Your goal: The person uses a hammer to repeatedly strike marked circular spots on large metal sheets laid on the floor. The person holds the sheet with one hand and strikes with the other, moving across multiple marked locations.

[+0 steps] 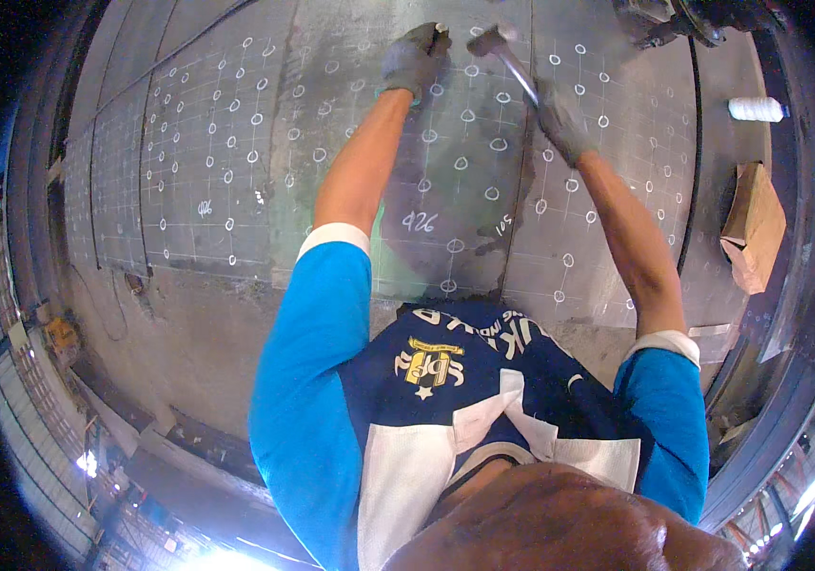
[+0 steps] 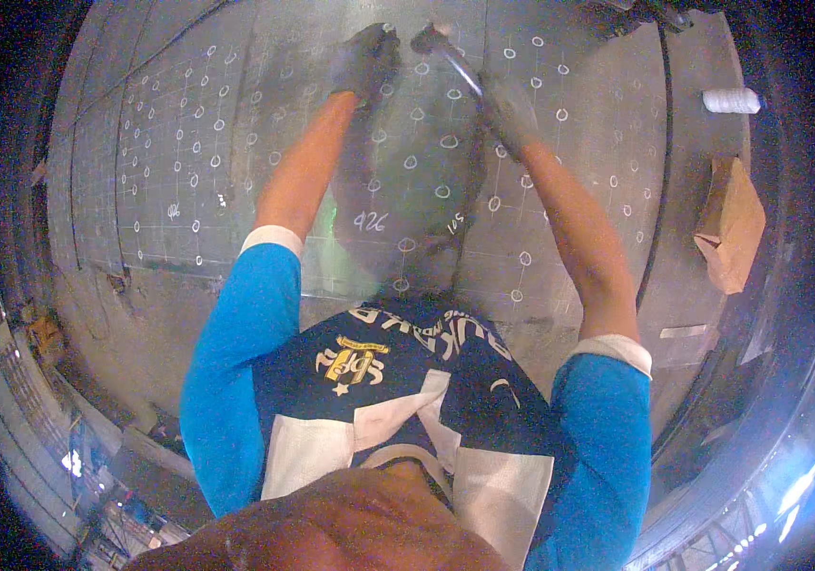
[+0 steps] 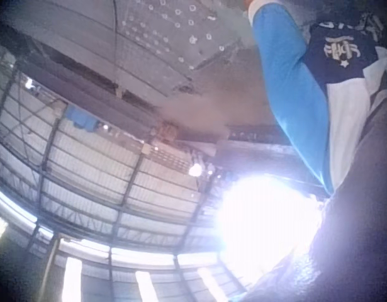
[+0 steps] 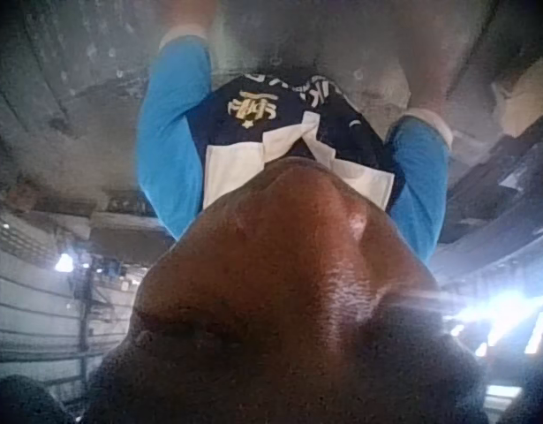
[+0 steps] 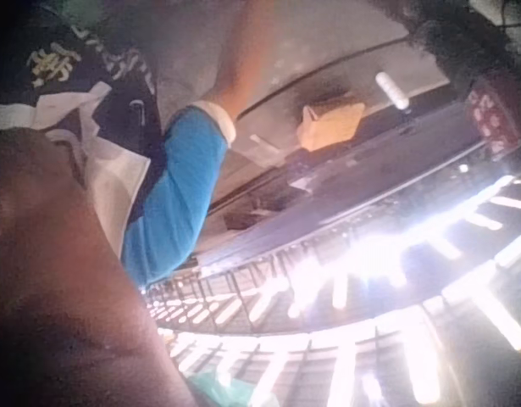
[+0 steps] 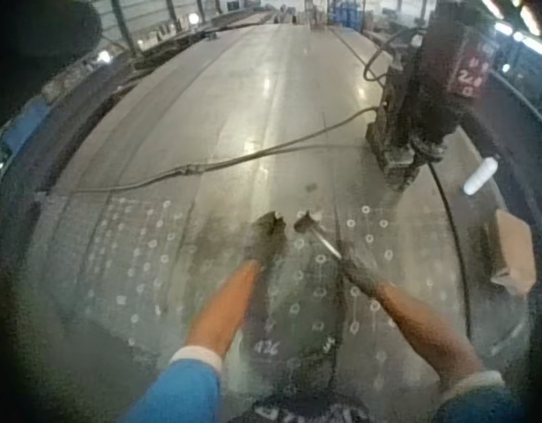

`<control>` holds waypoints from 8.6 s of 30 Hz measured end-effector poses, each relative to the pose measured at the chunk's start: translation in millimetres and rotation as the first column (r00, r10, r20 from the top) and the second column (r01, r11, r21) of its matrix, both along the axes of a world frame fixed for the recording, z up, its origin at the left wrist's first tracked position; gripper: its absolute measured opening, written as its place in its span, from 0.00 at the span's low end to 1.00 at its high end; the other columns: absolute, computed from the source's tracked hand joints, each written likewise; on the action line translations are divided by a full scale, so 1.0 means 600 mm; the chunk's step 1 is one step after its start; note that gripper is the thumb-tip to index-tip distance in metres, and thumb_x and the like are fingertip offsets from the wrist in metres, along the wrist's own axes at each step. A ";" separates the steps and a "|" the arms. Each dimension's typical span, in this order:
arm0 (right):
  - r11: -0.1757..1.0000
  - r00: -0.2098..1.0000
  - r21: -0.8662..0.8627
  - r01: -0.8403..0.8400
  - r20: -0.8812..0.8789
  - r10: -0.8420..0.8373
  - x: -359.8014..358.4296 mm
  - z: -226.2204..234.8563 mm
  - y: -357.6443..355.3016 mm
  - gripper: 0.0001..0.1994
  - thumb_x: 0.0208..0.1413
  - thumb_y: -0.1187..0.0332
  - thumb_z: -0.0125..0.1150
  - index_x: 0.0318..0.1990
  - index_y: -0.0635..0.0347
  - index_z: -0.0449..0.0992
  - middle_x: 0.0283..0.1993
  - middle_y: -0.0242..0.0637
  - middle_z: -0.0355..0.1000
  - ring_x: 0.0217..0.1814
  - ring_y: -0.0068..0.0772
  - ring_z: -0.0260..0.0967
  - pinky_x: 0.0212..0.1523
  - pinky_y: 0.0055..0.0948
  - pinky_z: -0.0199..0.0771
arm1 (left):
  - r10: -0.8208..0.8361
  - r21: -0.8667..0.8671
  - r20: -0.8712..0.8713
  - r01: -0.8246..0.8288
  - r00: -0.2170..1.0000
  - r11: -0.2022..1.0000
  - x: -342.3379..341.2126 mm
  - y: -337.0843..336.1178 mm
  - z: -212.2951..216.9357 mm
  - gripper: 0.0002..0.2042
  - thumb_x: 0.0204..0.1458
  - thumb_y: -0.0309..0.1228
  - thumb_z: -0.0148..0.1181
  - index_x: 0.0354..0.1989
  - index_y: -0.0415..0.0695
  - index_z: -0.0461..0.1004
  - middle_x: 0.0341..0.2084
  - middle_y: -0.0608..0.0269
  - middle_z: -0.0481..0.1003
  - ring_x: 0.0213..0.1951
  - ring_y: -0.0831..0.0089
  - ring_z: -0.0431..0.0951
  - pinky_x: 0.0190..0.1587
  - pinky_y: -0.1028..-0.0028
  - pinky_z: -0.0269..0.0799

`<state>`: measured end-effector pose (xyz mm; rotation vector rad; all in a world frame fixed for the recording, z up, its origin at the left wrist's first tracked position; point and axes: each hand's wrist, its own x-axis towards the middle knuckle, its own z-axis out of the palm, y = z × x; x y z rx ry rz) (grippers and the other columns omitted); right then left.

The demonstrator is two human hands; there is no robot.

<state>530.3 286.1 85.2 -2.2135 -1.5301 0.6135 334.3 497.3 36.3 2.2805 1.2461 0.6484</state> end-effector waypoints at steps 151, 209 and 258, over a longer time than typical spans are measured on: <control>0.961 0.967 0.107 -0.253 0.000 0.255 -0.104 0.009 0.182 0.13 0.65 0.61 0.54 0.39 0.64 0.75 0.26 0.49 0.72 0.29 0.50 0.72 0.34 0.47 0.69 | 0.412 -0.116 0.220 -0.396 0.884 0.911 -0.277 0.297 -0.093 0.23 0.55 0.52 0.59 0.46 0.45 0.83 0.39 0.47 0.84 0.43 0.49 0.84 0.47 0.58 0.77; 0.991 0.984 -0.050 0.126 -0.122 -0.131 -0.182 -0.173 -0.405 0.22 0.64 0.52 0.44 0.55 0.53 0.76 0.40 0.35 0.75 0.34 0.34 0.69 0.33 0.38 0.70 | 0.758 -0.773 0.624 0.003 0.187 0.635 -0.764 -0.296 0.086 0.07 0.59 0.31 0.62 0.43 0.48 0.73 0.31 0.68 0.75 0.30 0.74 0.77 0.35 0.72 0.77; 0.661 0.294 -0.359 0.659 -0.686 -0.666 -0.416 -0.043 -0.183 0.10 0.71 0.59 0.42 0.40 0.51 0.65 0.22 0.25 0.59 0.15 0.18 0.53 0.13 0.23 0.55 | 0.328 -0.588 0.686 0.230 0.650 0.775 -0.340 0.224 0.006 0.04 0.61 0.29 0.58 0.35 0.46 0.70 0.15 0.69 0.66 0.12 0.77 0.63 0.14 0.72 0.60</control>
